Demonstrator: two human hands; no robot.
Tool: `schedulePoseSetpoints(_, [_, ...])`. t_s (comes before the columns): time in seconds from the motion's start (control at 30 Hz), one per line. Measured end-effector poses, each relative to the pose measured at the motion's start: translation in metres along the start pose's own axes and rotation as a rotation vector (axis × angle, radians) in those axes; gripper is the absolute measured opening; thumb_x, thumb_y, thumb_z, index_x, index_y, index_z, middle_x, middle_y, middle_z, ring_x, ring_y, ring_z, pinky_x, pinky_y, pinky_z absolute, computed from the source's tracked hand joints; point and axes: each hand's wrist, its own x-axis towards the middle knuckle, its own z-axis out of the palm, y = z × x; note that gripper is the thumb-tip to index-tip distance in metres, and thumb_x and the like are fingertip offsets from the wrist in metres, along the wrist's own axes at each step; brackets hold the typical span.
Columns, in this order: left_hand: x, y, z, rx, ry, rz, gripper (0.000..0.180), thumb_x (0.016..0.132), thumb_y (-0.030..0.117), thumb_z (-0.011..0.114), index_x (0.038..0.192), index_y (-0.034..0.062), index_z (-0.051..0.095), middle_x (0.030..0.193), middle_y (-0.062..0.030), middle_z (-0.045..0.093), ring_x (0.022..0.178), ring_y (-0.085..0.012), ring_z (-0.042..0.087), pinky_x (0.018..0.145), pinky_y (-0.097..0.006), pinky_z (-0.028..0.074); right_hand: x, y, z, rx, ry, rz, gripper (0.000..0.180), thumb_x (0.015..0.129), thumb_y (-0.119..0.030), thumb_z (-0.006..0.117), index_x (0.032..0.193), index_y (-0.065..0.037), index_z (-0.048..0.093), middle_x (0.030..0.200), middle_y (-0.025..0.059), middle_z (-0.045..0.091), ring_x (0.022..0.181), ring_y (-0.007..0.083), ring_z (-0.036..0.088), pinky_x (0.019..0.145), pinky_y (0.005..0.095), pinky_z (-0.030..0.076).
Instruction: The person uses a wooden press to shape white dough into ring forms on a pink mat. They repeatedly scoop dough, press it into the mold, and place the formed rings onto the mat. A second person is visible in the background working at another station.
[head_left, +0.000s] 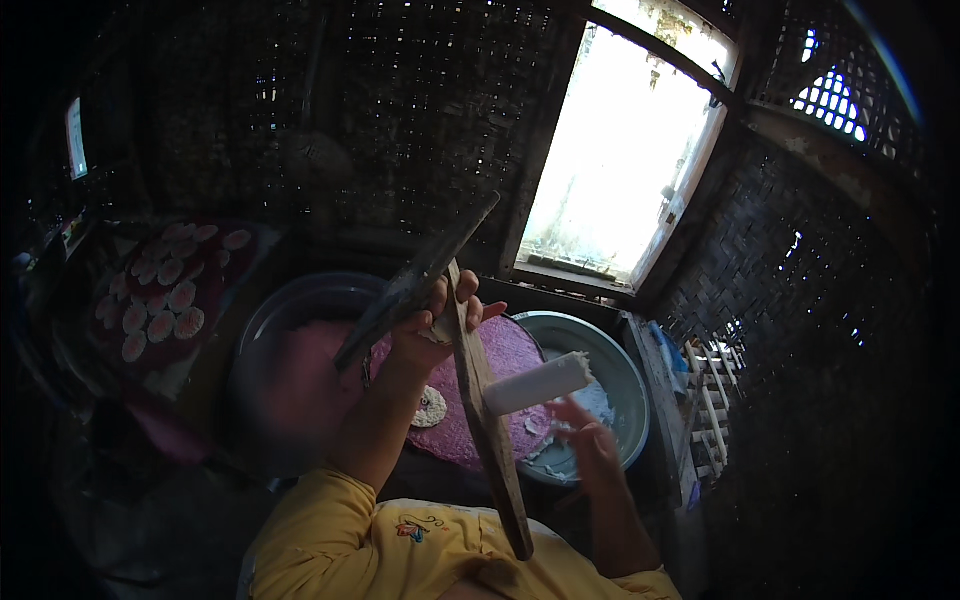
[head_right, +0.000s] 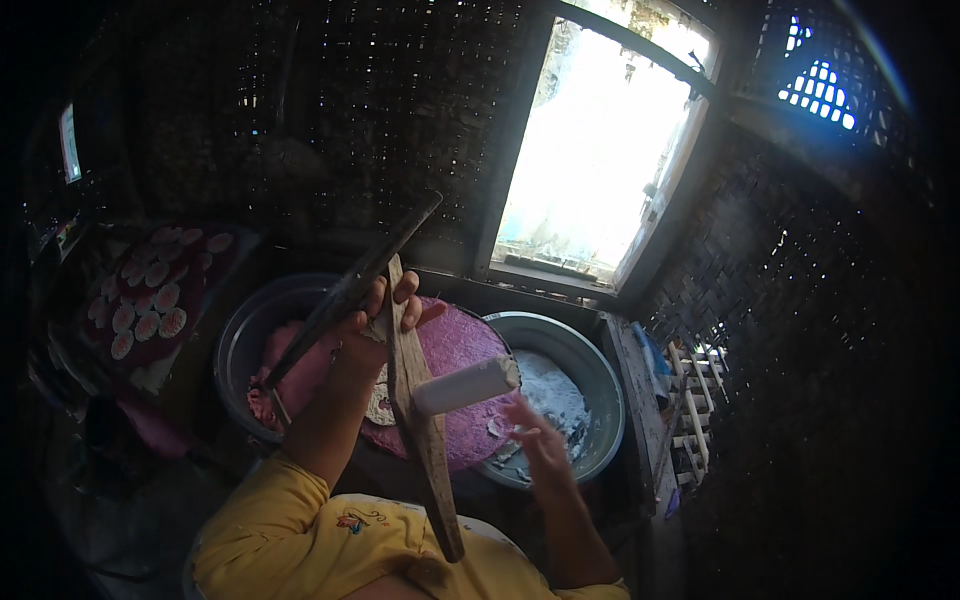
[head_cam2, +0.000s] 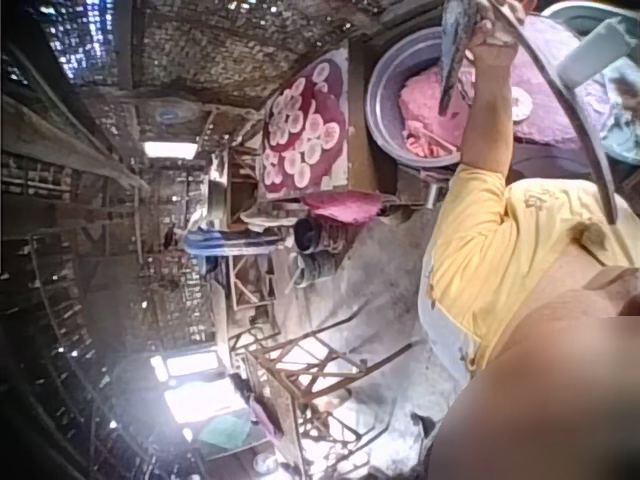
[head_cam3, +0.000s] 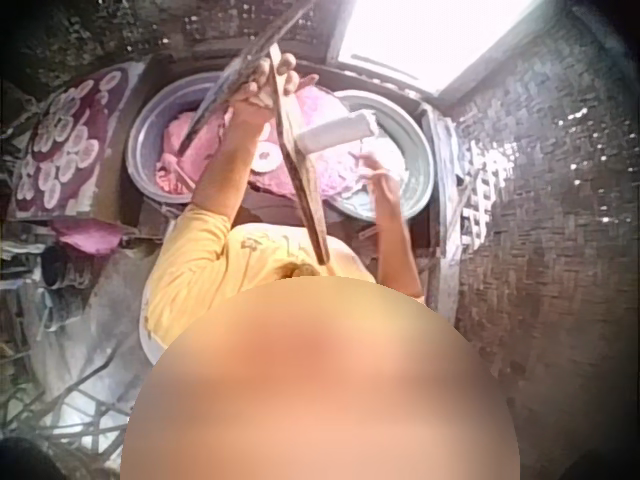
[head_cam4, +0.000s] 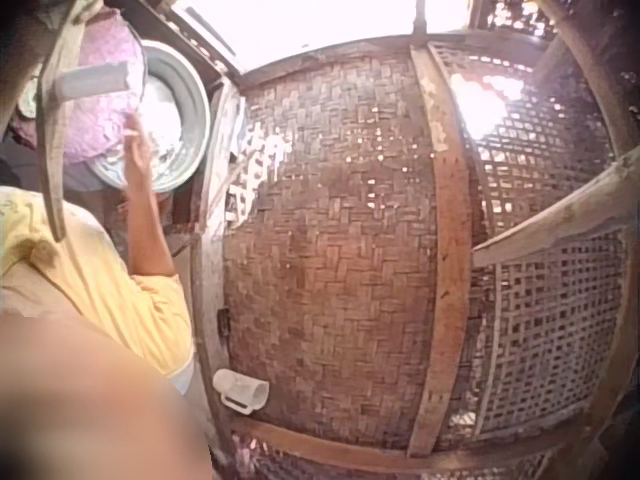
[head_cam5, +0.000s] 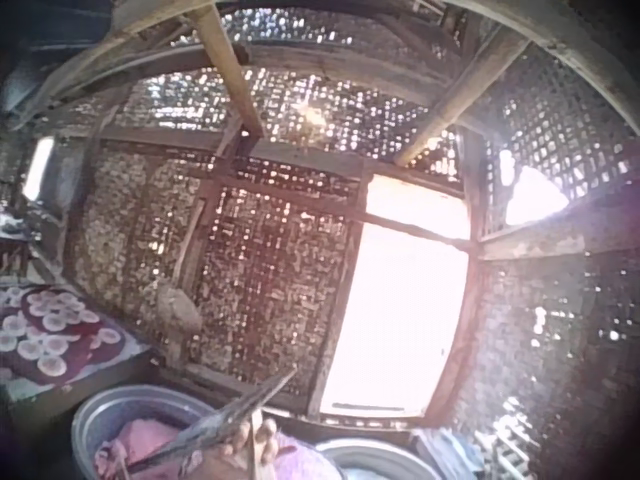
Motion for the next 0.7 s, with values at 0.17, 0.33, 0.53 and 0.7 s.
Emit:
schedulePoseSetpoints(0.17, [0.006,-0.008,0.025,0.104,-0.115,-0.09,0.028,0.07,0.018,0.078,0.073,0.0052,0.054,0.091,-0.0083,0.041,0.089,-0.0299,0.06,0.103,-0.055,0.034,0.0,-0.009,0.085,1.325,-0.667,0.416,0.113,0.067,-0.081,0.046,0.141,-0.001,0.018,0.109,0.0204,0.056,0.078,0.0248,0.059,0.063,0.036,0.05])
schedulePoseSetpoints(0.33, [-0.028,0.021,0.022,1.035,0.074,-0.044,0.075,0.078,0.021,0.071,0.138,0.0051,0.028,0.138,-0.0119,0.038,0.124,-0.0219,0.044,0.102,-0.038,0.038,0.014,-0.042,0.071,1.038,-0.438,0.232,0.09,0.076,-0.067,0.053,0.13,0.003,0.035,0.089,0.0183,0.057,0.05,0.0182,0.05,0.042,0.0275,0.041])
schedulePoseSetpoints(0.53, [-0.068,0.05,0.014,1.524,-0.207,-0.561,0.06,0.069,0.021,0.077,0.122,0.0061,0.053,0.121,-0.0085,0.055,0.12,-0.0211,0.047,0.107,-0.039,0.028,0.038,-0.077,0.062,0.267,-0.275,-0.09,0.09,0.077,-0.02,0.065,0.146,-0.016,0.007,0.122,0.0224,0.045,0.056,0.0117,0.052,0.043,0.0199,0.041])
schedulePoseSetpoints(0.7, [-0.058,0.059,0.029,1.73,-0.209,-0.453,0.052,0.063,0.021,0.08,0.11,0.0096,0.06,0.112,-0.0055,0.06,0.11,-0.0206,0.054,0.102,-0.039,0.035,0.05,-0.089,0.074,-0.605,-0.259,-0.62,0.094,0.07,-0.009,0.07,0.145,-0.011,0.013,0.125,0.0252,0.042,0.087,0.0301,0.058,0.062,0.0301,0.051])
